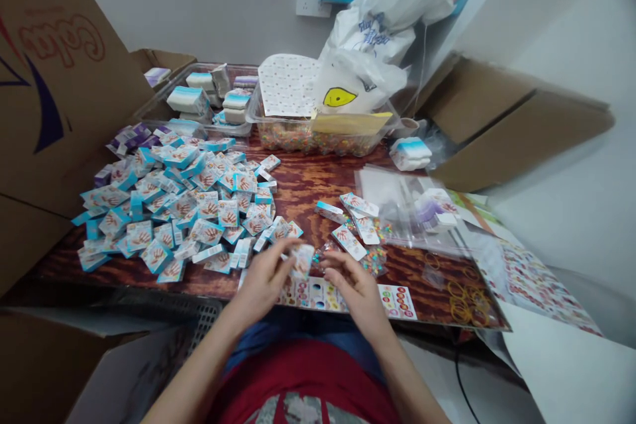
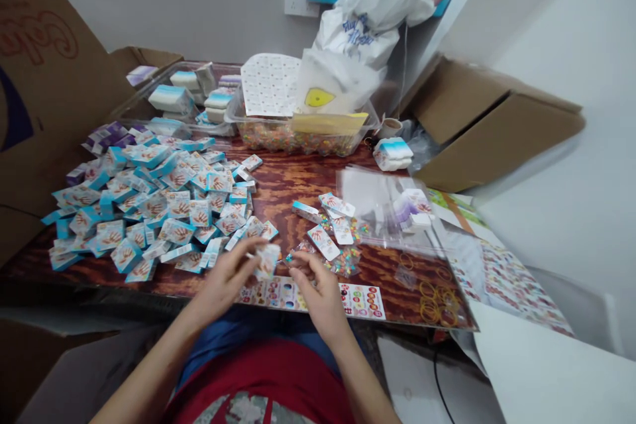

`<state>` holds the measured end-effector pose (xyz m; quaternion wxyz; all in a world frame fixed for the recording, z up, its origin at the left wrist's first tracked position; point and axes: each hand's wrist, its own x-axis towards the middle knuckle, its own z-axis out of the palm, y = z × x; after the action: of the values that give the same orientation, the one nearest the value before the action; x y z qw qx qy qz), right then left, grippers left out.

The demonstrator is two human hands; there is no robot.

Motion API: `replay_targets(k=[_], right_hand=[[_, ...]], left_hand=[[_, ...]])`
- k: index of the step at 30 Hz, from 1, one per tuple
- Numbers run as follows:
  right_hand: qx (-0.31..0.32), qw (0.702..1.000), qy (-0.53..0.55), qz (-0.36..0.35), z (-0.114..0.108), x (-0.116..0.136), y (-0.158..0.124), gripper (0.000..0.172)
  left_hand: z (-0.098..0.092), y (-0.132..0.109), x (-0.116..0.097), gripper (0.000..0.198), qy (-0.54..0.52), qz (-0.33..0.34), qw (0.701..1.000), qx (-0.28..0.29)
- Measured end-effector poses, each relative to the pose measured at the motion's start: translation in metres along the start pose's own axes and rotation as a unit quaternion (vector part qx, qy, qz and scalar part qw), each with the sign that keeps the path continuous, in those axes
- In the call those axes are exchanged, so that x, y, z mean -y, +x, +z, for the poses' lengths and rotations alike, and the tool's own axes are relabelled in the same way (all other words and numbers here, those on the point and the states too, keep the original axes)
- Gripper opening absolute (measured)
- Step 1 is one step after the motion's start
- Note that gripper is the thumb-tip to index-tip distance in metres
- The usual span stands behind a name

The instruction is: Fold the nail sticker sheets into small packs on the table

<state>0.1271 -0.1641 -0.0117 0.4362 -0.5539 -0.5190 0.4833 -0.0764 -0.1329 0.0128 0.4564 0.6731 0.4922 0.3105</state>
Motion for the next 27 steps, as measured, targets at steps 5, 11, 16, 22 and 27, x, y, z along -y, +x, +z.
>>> replay_targets(k=[5,11,16,22,27], right_hand=[[-0.055,0.997,-0.036,0.029,-0.024,-0.007,-0.003,0.028],[-0.009,0.959,-0.277,-0.056,-0.050,-0.014,-0.019,0.019],[0.046,0.892,-0.437,-0.102,-0.044,-0.016,-0.024,0.020],[0.071,0.850,-0.510,-0.111,-0.038,-0.013,-0.017,0.021],[0.075,0.893,-0.435,-0.090,-0.038,-0.006,-0.007,0.021]], left_hand=[[-0.060,0.022,-0.003,0.054,0.242,0.005,0.948,-0.206],[-0.054,0.012,-0.005,0.038,0.320,0.095,0.889,-0.315],[0.010,-0.011,0.002,0.016,0.223,0.146,0.963,-0.042],[0.047,-0.014,0.020,0.030,0.289,0.169,0.939,0.076],[0.047,-0.013,0.025,0.029,0.285,0.162,0.943,0.062]])
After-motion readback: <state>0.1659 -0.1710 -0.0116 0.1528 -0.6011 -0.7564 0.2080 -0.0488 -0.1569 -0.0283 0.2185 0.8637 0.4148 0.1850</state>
